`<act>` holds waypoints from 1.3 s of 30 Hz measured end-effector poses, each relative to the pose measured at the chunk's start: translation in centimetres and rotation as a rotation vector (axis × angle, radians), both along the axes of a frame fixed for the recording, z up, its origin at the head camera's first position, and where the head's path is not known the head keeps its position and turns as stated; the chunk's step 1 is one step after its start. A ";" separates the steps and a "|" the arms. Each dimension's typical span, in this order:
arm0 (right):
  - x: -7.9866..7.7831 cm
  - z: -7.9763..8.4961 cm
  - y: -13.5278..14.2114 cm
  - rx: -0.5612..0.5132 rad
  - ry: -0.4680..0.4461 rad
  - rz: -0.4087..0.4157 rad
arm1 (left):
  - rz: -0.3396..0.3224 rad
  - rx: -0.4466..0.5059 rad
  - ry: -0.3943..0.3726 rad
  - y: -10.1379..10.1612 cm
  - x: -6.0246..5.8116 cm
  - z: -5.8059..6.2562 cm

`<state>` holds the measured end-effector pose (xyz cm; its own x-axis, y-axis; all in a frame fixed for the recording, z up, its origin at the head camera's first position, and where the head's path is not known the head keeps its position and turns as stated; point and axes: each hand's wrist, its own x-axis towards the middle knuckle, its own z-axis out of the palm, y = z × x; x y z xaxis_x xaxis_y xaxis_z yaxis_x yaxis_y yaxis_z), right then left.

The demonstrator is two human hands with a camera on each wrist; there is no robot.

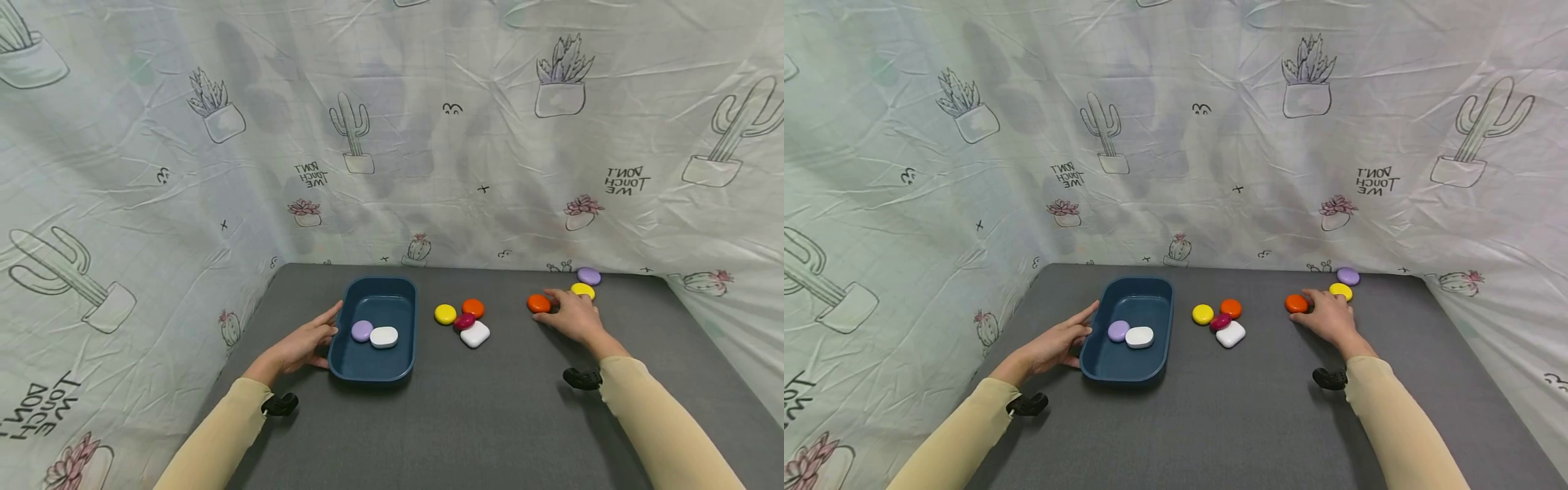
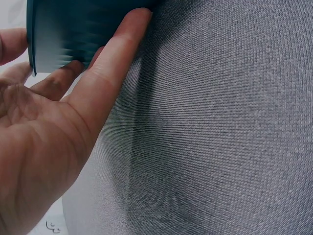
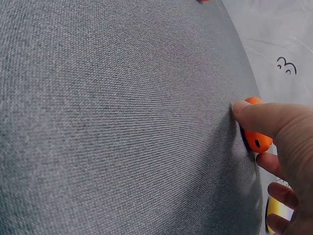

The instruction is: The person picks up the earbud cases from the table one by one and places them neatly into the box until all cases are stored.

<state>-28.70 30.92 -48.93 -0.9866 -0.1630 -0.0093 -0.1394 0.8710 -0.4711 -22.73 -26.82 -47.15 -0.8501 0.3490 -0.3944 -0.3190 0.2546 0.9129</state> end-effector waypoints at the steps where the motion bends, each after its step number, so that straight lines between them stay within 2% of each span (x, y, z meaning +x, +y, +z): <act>1: 0.1 0.0 0.0 -0.002 -0.001 0.000 | 0.001 -0.001 0.000 0.0 0.0 0.0; 14: -0.2 -0.1 -0.2 -0.009 0.017 -0.012 | -0.004 -0.001 0.004 -0.1 0.0 0.0; 32: -0.5 -0.4 0.4 -0.019 0.019 0.023 | -0.008 -0.014 0.011 -0.1 -0.1 -0.2; 39: -0.9 -0.1 -0.5 -0.060 0.053 0.048 | -0.012 -0.007 0.011 -0.1 -0.1 -0.3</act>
<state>-29.56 30.40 -49.00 -0.9764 -0.2092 0.0542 -0.2069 0.8329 -0.5133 -22.86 -26.95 -47.46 -0.8504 0.3559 -0.3875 -0.3058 0.2651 0.9145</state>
